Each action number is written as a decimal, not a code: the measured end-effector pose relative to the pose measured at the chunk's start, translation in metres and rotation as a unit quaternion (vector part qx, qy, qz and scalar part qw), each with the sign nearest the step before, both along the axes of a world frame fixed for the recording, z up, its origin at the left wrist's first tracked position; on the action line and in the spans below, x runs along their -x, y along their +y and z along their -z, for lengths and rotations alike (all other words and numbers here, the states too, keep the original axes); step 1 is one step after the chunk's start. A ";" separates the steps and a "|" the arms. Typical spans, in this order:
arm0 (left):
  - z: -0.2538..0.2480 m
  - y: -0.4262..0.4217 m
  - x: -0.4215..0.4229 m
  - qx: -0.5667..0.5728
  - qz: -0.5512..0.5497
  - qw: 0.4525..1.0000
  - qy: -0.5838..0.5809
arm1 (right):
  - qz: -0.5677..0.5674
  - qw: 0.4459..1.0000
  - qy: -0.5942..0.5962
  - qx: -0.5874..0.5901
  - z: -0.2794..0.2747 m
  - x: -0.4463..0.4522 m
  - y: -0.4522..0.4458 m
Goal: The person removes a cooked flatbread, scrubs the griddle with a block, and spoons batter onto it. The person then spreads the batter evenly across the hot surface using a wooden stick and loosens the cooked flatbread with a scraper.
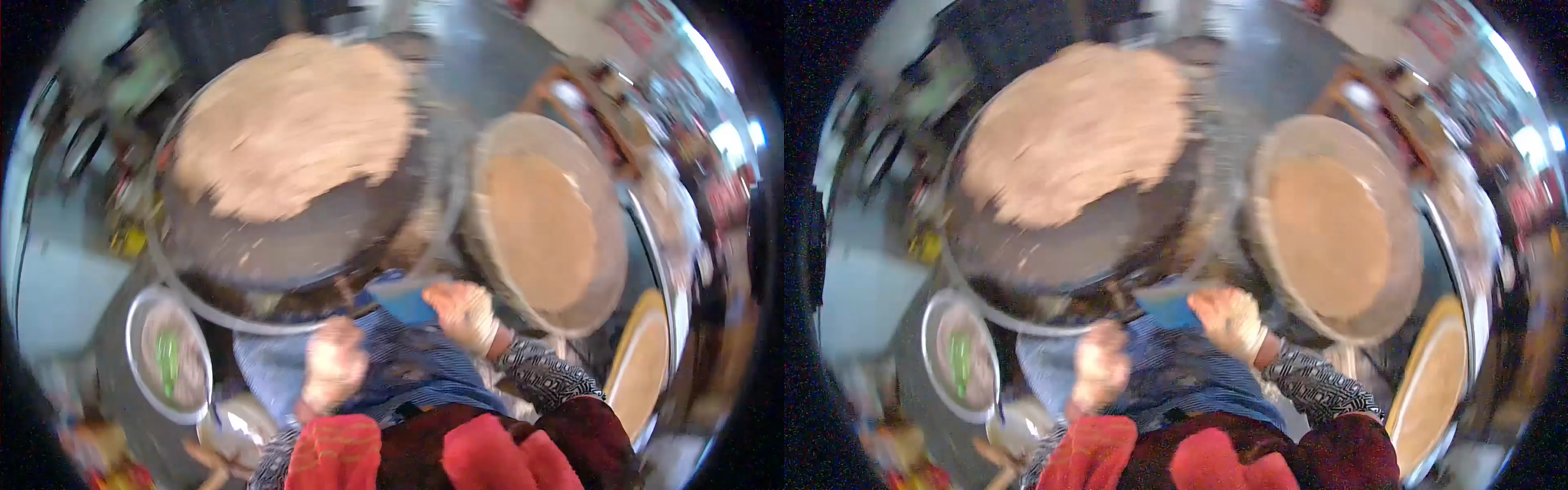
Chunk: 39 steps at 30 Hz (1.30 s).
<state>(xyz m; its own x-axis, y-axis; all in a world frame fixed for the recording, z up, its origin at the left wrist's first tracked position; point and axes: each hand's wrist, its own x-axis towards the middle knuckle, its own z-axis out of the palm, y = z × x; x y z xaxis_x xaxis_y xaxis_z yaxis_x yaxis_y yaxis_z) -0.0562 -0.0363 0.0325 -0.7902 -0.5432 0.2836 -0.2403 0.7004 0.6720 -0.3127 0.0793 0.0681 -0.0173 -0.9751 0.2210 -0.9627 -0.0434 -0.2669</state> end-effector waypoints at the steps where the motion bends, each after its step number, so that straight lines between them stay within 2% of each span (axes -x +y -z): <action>1: -0.027 -0.031 -0.001 0.088 0.001 0.996 0.018 | 0.060 0.997 -0.056 0.016 0.018 -0.008 0.040; 2: -0.049 -0.033 0.017 0.167 -0.056 0.984 0.014 | 0.115 0.991 -0.069 0.005 0.008 0.002 0.094; 3: -0.050 -0.072 0.027 0.256 -0.088 0.963 -0.001 | 0.162 0.984 -0.065 0.022 0.021 -0.002 0.128; 4: -0.052 -0.114 0.029 0.295 -0.132 0.945 -0.053 | 0.264 0.953 -0.123 -0.086 0.045 -0.019 0.156; 5: -0.052 -0.151 0.044 0.387 -0.162 0.901 -0.105 | 0.345 0.902 -0.173 -0.195 0.068 -0.023 0.191; 6: -0.050 -0.183 0.056 0.459 -0.203 0.853 -0.141 | 0.412 0.861 -0.185 -0.234 0.083 -0.021 0.236; 7: -0.038 -0.219 0.063 0.440 -0.232 0.835 -0.234 | 0.484 0.818 -0.171 -0.261 0.113 -0.020 0.286; 8: -0.027 -0.238 0.074 0.419 -0.262 0.806 -0.326 | 0.544 0.827 0.009 -0.142 0.185 -0.018 0.352; 9: -0.031 -0.231 0.090 0.418 -0.252 0.808 -0.329 | 0.663 0.694 -0.165 -0.227 0.124 -0.014 0.357; 10: -0.032 -0.223 0.102 0.329 -0.224 0.810 -0.431 | 0.734 0.650 -0.136 -0.141 0.123 -0.012 0.386; 11: -0.039 -0.217 0.108 0.253 -0.196 0.782 -0.535 | 0.744 0.655 0.033 -0.129 0.184 -0.005 0.436; 12: -0.035 -0.215 0.107 0.309 -0.149 0.781 -0.522 | 0.778 0.609 -0.091 -0.123 0.141 0.006 0.418; 13: -0.041 -0.204 0.114 0.293 -0.123 0.788 -0.527 | 0.804 0.545 -0.186 -0.152 0.143 0.021 0.425; 14: -0.048 -0.191 0.122 0.277 -0.098 0.796 -0.530 | 0.793 0.569 -0.178 -0.127 0.141 0.025 0.422; 16: -0.050 -0.173 0.130 0.272 -0.085 0.784 -0.552 | 0.782 0.570 -0.042 -0.247 0.180 0.041 0.424; 17: -0.049 -0.170 0.127 0.267 -0.075 0.775 -0.568 | 0.777 0.574 -0.052 -0.252 0.194 0.038 0.420; 18: -0.033 -0.185 0.117 0.267 -0.084 0.772 -0.571 | 0.781 0.544 -0.054 -0.301 0.175 0.041 0.390; 19: -0.004 -0.212 0.095 0.318 -0.073 0.825 -0.461 | 0.778 0.518 -0.054 -0.351 0.154 0.045 0.367; 20: 0.008 -0.228 0.064 0.364 -0.066 0.860 -0.350 | 0.780 0.524 -0.124 -0.319 0.134 0.046 0.354; 22: -0.015 -0.216 0.062 0.376 -0.168 0.860 -0.302 | 0.752 0.596 -0.167 -0.226 0.136 0.041 0.352; 24: -0.041 -0.194 0.064 0.344 -0.233 0.833 -0.365 | 0.722 0.665 -0.070 -0.176 0.181 0.033 0.355; 26: -0.019 -0.207 0.054 0.291 -0.232 0.789 -0.488 | 0.634 0.760 -0.127 -0.067 0.195 0.026 0.331; 27: 0.010 -0.215 0.044 0.268 -0.242 0.827 -0.430 | 0.549 0.733 -0.402 -0.015 0.185 0.031 0.307; 28: 0.034 -0.219 0.037 0.246 -0.246 0.862 -0.368 | 0.538 0.819 -0.199 -0.008 0.211 0.026 0.291; 29: 0.039 -0.218 0.038 0.241 -0.255 0.861 -0.368 | 0.501 0.816 -0.289 0.024 0.154 0.014 0.228; 31: 0.040 -0.209 0.048 0.237 -0.269 0.862 -0.357 | 0.422 0.743 -0.514 0.074 0.126 0.014 0.139; 32: 0.047 -0.201 0.052 0.237 -0.277 0.862 -0.351 | 0.398 0.631 -0.659 0.095 0.071 0.011 0.089; 33: 0.044 -0.188 0.058 0.214 -0.280 0.868 -0.350 | 0.379 0.566 -0.725 0.097 0.051 0.016 0.050; 34: 0.032 -0.177 0.061 0.200 -0.284 0.871 -0.348 | 0.314 0.562 -0.758 0.106 0.041 0.017 0.016; 36: 0.016 -0.152 0.062 0.184 -0.272 0.882 -0.338 | 0.263 0.482 -0.832 0.084 0.046 0.029 -0.045; 38: 0.009 -0.125 0.053 0.166 -0.209 0.913 -0.308 | 0.246 0.439 -0.864 0.036 0.045 0.040 -0.088; 39: -0.011 -0.119 0.050 0.102 -0.144 0.947 -0.269 | 0.208 0.527 -0.819 0.089 0.094 0.063 -0.109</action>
